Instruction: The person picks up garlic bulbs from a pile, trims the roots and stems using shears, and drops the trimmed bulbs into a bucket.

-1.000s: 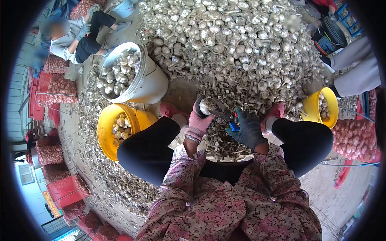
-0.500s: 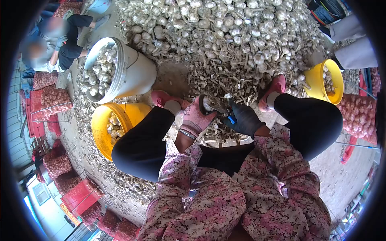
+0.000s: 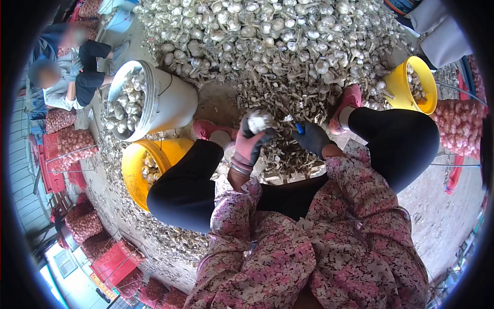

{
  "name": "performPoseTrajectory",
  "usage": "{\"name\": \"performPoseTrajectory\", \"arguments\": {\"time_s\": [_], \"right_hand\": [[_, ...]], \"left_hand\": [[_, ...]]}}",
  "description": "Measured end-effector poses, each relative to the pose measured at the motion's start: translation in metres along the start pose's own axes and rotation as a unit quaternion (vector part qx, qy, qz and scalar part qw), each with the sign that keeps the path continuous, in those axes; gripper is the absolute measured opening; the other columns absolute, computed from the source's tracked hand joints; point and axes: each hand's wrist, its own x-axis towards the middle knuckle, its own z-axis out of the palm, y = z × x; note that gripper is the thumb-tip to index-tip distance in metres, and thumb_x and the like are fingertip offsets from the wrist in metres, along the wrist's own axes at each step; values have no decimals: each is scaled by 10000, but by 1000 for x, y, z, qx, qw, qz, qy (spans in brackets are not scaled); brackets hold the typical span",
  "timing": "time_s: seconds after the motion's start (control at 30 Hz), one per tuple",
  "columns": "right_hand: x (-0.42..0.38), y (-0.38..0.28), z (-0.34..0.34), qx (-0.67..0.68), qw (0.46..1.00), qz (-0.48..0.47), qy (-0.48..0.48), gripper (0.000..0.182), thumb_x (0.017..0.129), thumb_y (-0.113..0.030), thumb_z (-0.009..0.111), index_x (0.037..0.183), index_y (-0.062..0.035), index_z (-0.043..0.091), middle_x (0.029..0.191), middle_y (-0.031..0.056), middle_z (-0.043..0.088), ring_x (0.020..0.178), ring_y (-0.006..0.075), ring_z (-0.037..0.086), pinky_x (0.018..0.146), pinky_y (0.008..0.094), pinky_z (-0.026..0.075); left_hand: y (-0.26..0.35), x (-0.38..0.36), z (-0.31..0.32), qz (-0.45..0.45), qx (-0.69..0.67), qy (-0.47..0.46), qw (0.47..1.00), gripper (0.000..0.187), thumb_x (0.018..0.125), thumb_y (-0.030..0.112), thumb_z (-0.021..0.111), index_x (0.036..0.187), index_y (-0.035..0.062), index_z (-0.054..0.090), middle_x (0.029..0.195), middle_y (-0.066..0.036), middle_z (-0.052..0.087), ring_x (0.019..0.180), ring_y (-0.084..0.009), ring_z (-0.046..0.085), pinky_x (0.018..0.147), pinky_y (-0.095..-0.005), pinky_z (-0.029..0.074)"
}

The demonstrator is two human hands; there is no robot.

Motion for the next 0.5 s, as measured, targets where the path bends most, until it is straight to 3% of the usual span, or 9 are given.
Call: {"name": "performPoseTrajectory", "arguments": {"time_s": [0.07,0.13,0.2,0.23,0.33,0.37,0.4,0.47,0.5], "right_hand": [[-15,-12,-4,180,982,35,-32,488,794,-417,662,1100,-53,553,939,160,656,890,312,636,805,381,489],[-18,-12,13,216,975,-8,-48,551,791,-432,668,1162,-52,523,973,153,646,910,301,630,826,370,483],[-27,-18,23,278,953,-120,-7,586,793,-432,668,1207,-51,505,1020,165,630,933,304,621,841,376,480],[-29,-19,26,328,937,-115,-32,612,799,-437,668,1236,-49,488,1028,165,624,929,292,620,850,368,480],[-45,-39,3,295,948,-113,-33,605,805,-439,665,1234,-51,488,1010,162,621,901,278,614,836,359,480],[-43,-38,9,320,939,-126,-2,547,810,-442,657,1171,-50,533,912,131,638,797,242,613,776,351,488],[-43,-35,7,321,939,-127,1,547,810,-442,657,1171,-50,533,912,131,638,797,242,613,776,351,488],[-40,-29,1,333,935,-87,-91,429,819,-418,654,1025,-47,593,766,90,633,701,201,599,708,335,487],[-41,-27,-1,333,934,-89,-90,429,819,-418,654,1025,-47,593,766,90,633,701,201,599,708,335,487]], "left_hand": [[15,0,0,-40,-67,51,996,413,823,12,607,1213,87,499,1051,-44,577,917,-162,581,790,-299,489],[25,12,2,-37,-269,4,962,249,879,138,587,1122,90,559,972,-22,607,943,-174,576,835,-307,465],[34,7,15,-68,-349,91,930,225,888,139,581,1106,82,567,971,-36,616,975,-182,576,849,-300,458],[33,6,18,-68,-347,90,931,225,888,139,581,1106,82,567,971,-36,616,975,-182,576,849,-300,458],[26,-1,23,-86,-294,76,949,240,881,156,594,1103,70,562,991,-40,618,985,-195,586,848,-317,469],[23,-4,22,-84,-195,60,975,251,875,160,601,1105,68,562,992,-40,618,972,-198,591,841,-327,477],[20,-7,22,-80,-94,44,991,262,868,164,608,1107,66,562,992,-40,618,958,-201,596,835,-337,484],[22,-10,27,-73,-52,78,993,260,860,157,607,1099,64,562,988,-36,611,908,-202,603,801,-336,494],[22,-11,24,-73,-45,79,993,259,861,159,608,1100,71,562,991,-32,607,917,-193,595,807,-332,489]]}}
